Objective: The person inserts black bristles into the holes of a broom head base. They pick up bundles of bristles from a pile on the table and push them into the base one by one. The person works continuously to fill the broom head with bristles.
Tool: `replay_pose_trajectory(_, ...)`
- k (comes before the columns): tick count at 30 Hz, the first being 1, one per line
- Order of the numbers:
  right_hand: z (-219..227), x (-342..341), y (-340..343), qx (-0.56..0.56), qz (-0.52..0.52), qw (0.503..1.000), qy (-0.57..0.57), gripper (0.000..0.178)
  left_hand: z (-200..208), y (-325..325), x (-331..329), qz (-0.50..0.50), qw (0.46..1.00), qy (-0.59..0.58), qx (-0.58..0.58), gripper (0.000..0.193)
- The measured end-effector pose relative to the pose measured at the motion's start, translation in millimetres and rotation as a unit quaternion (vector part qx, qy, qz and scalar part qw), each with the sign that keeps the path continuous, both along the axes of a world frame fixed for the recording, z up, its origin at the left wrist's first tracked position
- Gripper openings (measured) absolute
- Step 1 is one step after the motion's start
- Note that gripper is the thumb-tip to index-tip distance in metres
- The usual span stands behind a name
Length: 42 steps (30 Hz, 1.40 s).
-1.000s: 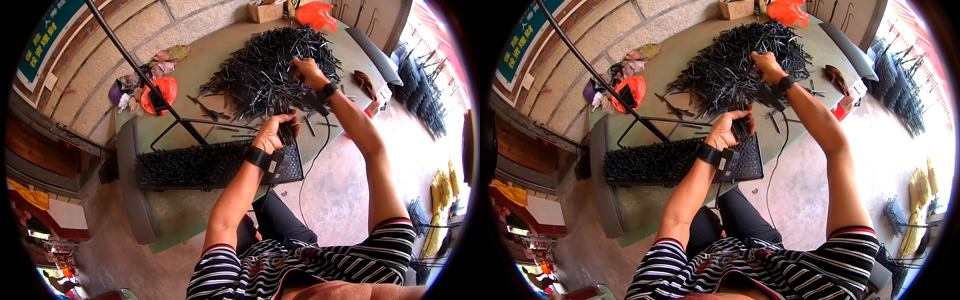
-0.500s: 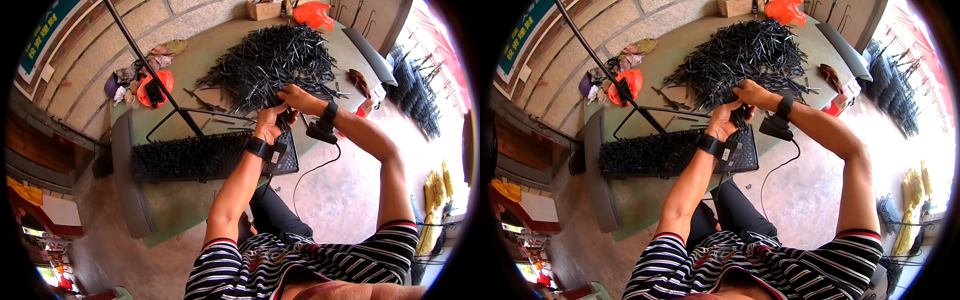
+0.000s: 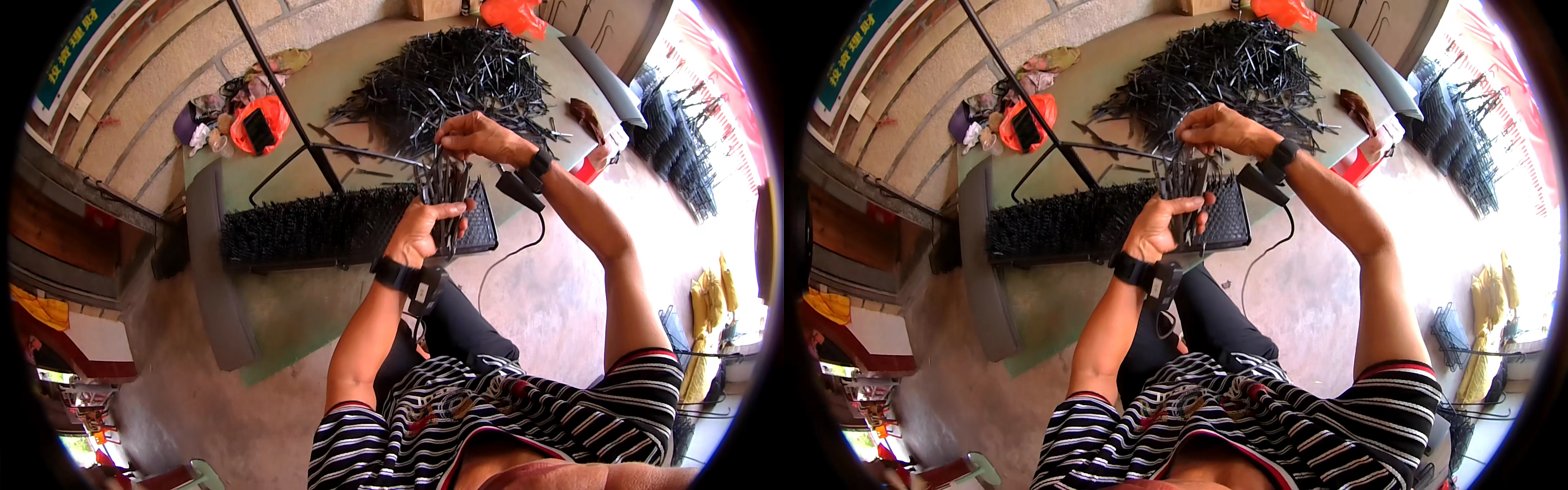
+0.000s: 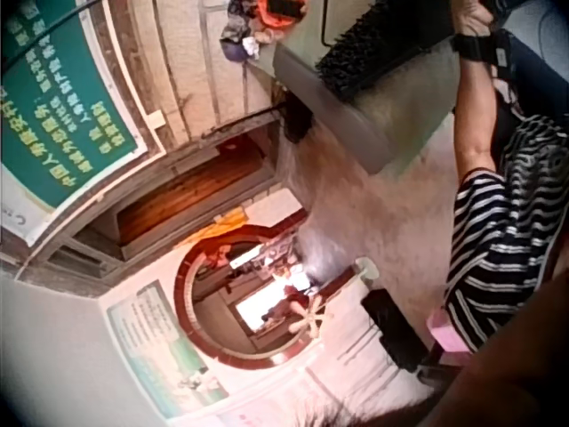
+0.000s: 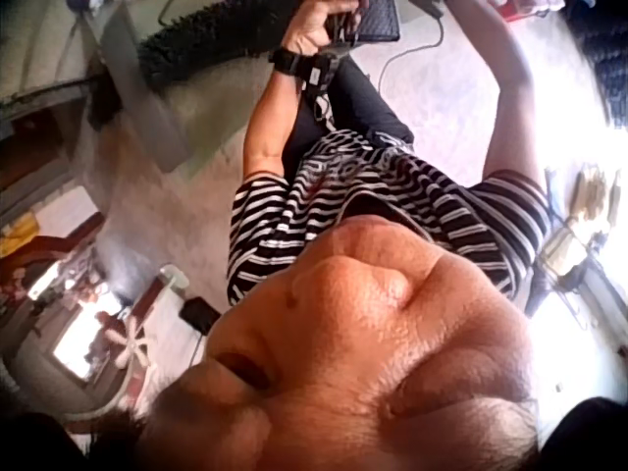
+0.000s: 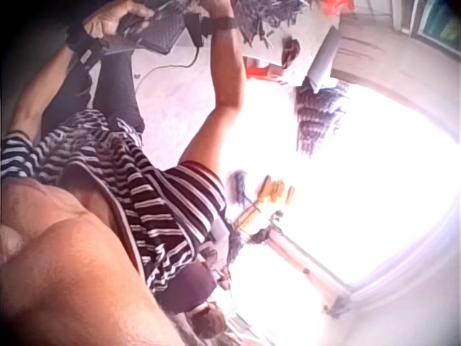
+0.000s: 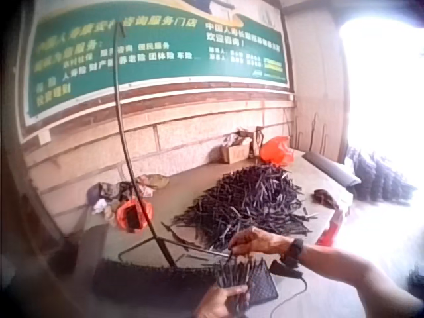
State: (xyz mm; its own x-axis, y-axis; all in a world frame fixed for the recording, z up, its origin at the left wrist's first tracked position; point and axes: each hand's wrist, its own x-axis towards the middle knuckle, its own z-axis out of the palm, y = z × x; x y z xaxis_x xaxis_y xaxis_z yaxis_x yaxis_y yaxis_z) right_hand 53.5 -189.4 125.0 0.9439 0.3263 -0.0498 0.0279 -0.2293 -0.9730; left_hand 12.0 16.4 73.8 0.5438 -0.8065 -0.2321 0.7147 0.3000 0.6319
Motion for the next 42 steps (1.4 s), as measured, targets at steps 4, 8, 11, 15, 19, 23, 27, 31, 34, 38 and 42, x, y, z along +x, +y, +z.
replay_pose_trajectory(4,-7.4,-23.0,40.3,-0.065,0.096,0.993,0.002,0.021,-9.6,49.6,-39.5,0.018,1.0,0.019,0.015,0.036)
replay_pose_trajectory(8,-22.6,-41.4,82.0,-0.063,0.142,0.986,0.054,0.019,-23.4,91.2,-76.4,0.033,0.999,0.029,0.026,0.044)
replay_pose_trajectory(11,-32.9,-51.7,114.2,-0.056,0.135,0.985,0.089,0.012,-32.6,121.4,-99.4,0.042,0.998,0.039,0.026,0.047)
replay_pose_trajectory(15,-37.6,-61.0,147.1,-0.079,0.109,0.989,0.056,0.01,-45.0,158.8,-121.9,0.079,0.994,0.073,0.029,0.047)
replay_pose_trajectory(19,-49.1,-70.1,175.9,-0.118,0.066,0.99,-0.034,0.011,-61.7,180.7,-127.7,0.116,0.99,0.073,0.019,0.046)
replay_pose_trajectory(23,-67.7,-76.4,194.3,-0.146,0.056,0.98,-0.122,0.009,-74.5,192.4,-126.8,0.139,0.981,0.113,0.076,0.045)
replay_pose_trajectory(27,-87.2,-77.6,204.3,-0.163,0.003,0.976,-0.142,0.012,-100.6,207.7,-126.5,0.122,0.984,0.057,0.119,0.043)
replay_pose_trajectory(31,-109.4,-88.8,219.2,-0.138,-0.122,0.964,-0.193,0.012,-141.1,219.0,-136.3,0.169,0.969,0.155,0.096,0.04)
replay_pose_trajectory(34,-146.2,-115.4,229.7,-0.145,-0.096,0.94,-0.295,0.013,-155.3,206.2,-144.1,0.238,0.944,0.229,0.018,0.036)
replay_pose_trajectory(38,-160.9,-153.3,230.4,-0.213,0.067,0.875,-0.43,0.042,-148.4,197.9,-141.5,0.277,0.915,0.279,-0.094,0.027)
replay_pose_trajectory(42,-162.7,-167.7,230.3,-0.253,0.165,0.853,-0.426,0.052,-165.0,194.5,-141.8,0.334,0.91,0.245,-0.028,0.018)
